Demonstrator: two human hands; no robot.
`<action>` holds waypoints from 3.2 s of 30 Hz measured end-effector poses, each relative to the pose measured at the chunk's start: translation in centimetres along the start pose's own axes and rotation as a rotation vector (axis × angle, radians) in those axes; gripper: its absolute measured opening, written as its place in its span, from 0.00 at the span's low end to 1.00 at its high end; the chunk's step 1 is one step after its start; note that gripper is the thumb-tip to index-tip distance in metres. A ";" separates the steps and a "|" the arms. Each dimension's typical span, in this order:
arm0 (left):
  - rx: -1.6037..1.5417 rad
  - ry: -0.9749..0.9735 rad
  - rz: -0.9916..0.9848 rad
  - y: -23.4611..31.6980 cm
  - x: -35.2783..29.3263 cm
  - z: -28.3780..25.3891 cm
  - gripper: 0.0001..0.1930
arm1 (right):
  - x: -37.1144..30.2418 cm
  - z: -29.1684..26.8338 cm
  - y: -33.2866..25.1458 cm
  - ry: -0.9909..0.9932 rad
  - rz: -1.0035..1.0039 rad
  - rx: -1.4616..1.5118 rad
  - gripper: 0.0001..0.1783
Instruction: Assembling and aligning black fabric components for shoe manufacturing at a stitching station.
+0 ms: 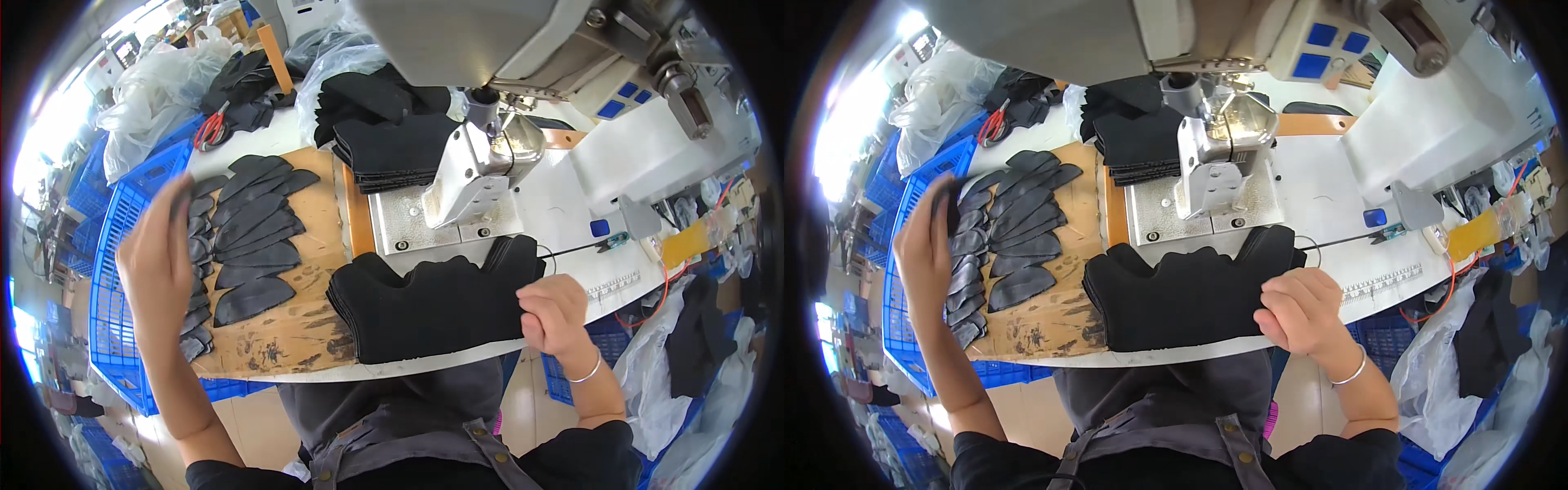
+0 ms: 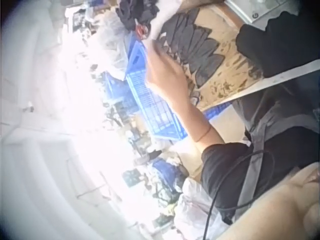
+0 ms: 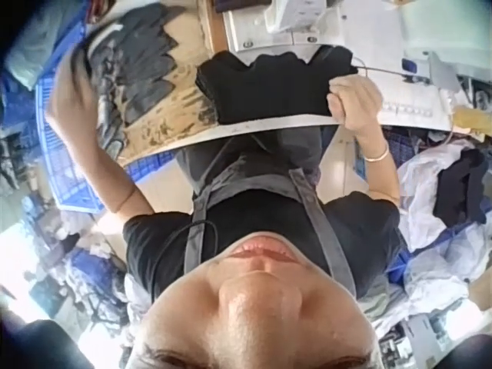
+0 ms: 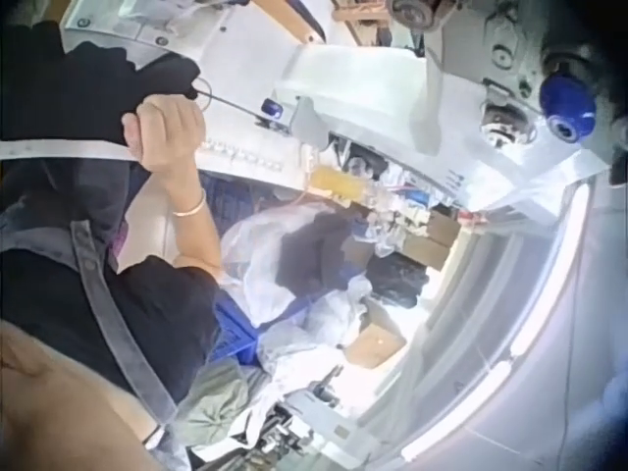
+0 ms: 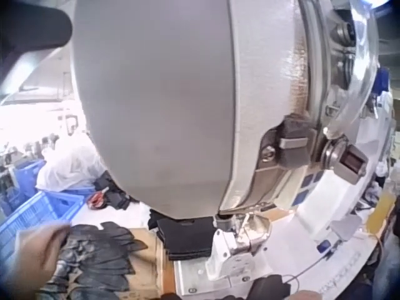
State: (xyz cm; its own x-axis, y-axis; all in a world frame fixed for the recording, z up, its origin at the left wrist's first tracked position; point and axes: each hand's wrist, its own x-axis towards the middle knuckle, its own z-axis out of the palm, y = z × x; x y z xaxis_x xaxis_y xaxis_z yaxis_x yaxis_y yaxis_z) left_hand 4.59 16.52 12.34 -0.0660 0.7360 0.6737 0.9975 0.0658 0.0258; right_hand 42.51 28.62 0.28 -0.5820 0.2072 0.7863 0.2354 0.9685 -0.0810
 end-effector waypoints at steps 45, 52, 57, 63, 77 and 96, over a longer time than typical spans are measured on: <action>-0.575 -0.004 -0.255 1.9 -14.8 6.0 0.07 | 13.1 13.6 -8.7 -0.887 0.643 0.976 0.15; -0.595 0.235 -0.298 4.4 -14.5 5.9 0.14 | 13.2 13.9 -10.0 -0.719 0.739 1.142 0.13; -0.667 0.273 -0.349 5.1 -13.8 4.9 0.15 | 12.8 12.2 -10.3 -0.621 0.761 1.247 0.11; -0.838 0.168 -0.314 5.7 -13.5 4.1 0.14 | 12.1 11.1 -10.9 -0.452 0.580 1.098 0.12; -1.650 -0.286 -0.855 5.7 -12.5 2.9 0.06 | 11.0 11.4 -10.9 -0.267 0.140 0.636 0.13; -0.649 0.505 -0.716 -2.2 -15.6 1.6 0.08 | -0.6 -5.0 1.8 0.633 0.809 1.535 0.21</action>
State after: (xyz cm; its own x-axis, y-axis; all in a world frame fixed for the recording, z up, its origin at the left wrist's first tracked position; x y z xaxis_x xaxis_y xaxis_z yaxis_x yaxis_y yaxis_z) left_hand 3.40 6.00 0.58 -0.7670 0.2968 0.5688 0.5649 -0.1080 0.8181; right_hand 47.13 29.54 2.72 -0.2719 0.9033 0.3318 -0.7660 0.0055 -0.6428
